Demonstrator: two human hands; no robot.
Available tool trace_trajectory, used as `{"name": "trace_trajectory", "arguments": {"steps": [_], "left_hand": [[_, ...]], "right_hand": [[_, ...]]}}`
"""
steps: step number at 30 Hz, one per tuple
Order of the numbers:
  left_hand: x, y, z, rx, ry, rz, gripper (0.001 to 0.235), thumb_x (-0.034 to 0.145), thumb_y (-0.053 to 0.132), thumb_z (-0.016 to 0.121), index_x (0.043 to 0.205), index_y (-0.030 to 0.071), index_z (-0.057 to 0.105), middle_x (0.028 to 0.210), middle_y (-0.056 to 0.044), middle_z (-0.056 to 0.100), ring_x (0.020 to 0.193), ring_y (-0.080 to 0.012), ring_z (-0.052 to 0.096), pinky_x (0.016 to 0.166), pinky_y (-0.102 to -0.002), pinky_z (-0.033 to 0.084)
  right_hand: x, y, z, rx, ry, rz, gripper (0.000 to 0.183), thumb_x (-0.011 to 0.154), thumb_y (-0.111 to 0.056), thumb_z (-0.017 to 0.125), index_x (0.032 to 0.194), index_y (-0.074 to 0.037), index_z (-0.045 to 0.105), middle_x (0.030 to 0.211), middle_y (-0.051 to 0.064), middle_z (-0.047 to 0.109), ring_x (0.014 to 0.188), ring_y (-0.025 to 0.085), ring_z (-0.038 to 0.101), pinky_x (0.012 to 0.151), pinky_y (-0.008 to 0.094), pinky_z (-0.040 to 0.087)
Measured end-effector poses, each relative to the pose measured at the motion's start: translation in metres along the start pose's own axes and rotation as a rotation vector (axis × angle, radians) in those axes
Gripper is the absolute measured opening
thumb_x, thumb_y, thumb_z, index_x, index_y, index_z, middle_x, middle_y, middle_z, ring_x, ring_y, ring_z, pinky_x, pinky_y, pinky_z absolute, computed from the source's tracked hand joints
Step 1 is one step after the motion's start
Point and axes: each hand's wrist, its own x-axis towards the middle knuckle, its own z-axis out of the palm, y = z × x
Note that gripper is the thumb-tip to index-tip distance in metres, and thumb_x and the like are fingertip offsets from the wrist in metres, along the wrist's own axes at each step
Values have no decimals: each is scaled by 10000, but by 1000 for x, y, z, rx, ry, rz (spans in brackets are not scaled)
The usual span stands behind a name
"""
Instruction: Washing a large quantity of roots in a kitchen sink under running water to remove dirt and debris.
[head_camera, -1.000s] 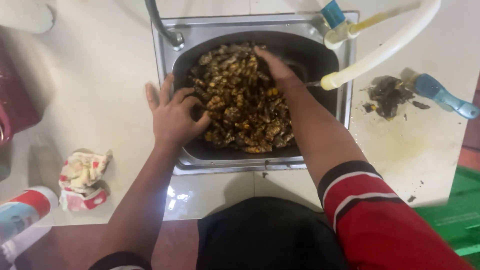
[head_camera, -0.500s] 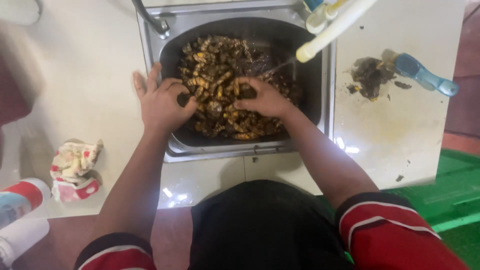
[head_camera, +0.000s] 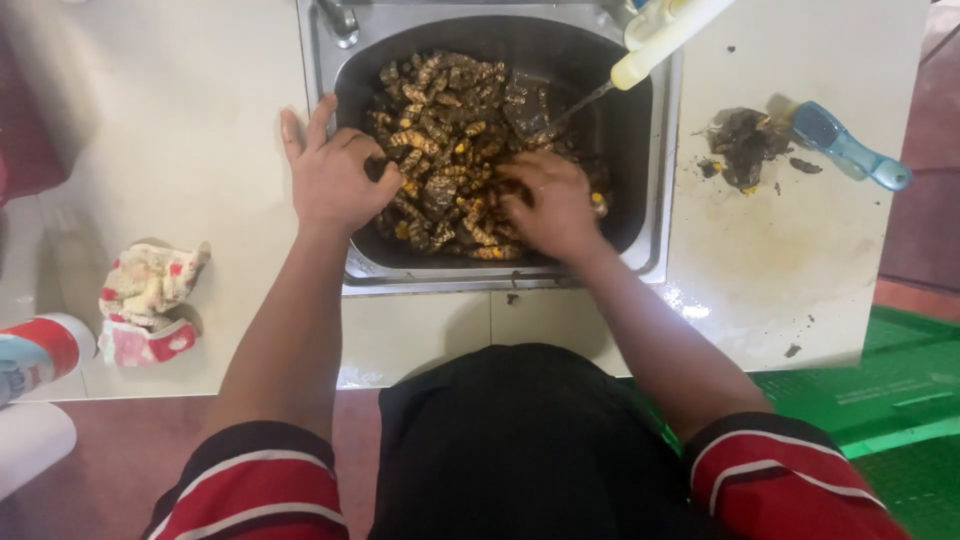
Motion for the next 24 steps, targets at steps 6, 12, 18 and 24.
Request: {"name": "trace_trajectory", "arguments": {"steps": [6, 12, 18, 24], "left_hand": [[3, 8, -9, 21, -86, -63, 396, 911, 526, 552, 962, 202, 776, 1132, 0, 740, 1565, -307, 299, 1244, -654, -48], [5, 7, -9, 15, -92, -67, 396, 915, 519, 550, 947, 194, 776, 1120, -5, 745, 1566, -297, 301, 1245, -653, -46], [2, -6, 9, 22, 19, 16, 372, 899, 503, 599, 936, 182, 783, 1076, -15, 758, 1530, -328, 358, 1227, -682, 17], [2, 6, -6, 38, -101, -57, 405, 940, 534, 549, 955, 196, 772, 1123, -4, 748, 1563, -316, 326, 1243, -666, -22]], "right_hand": [[-3, -34, 32, -158, -121, 13, 469, 900, -568, 667, 1197, -213, 748, 1149, 39, 746, 1234, 335, 556, 1111, 718, 212], [1, -43, -4, 247, -152, 228, 71, 925, -288, 723, 958, -230, 698, 1041, -32, 746, 1007, 185, 644, 944, 482, 363], [29, 5, -48, 983, 89, 582, 294, 997, -242, 572, 1229, -121, 707, 1010, 27, 666, 792, 121, 589, 707, 280, 553], [44, 12, -69, 1474, 131, 508, 365, 1001, -95, 497, 1354, -16, 546, 1123, 95, 595, 802, 167, 571, 543, 275, 496]]}}
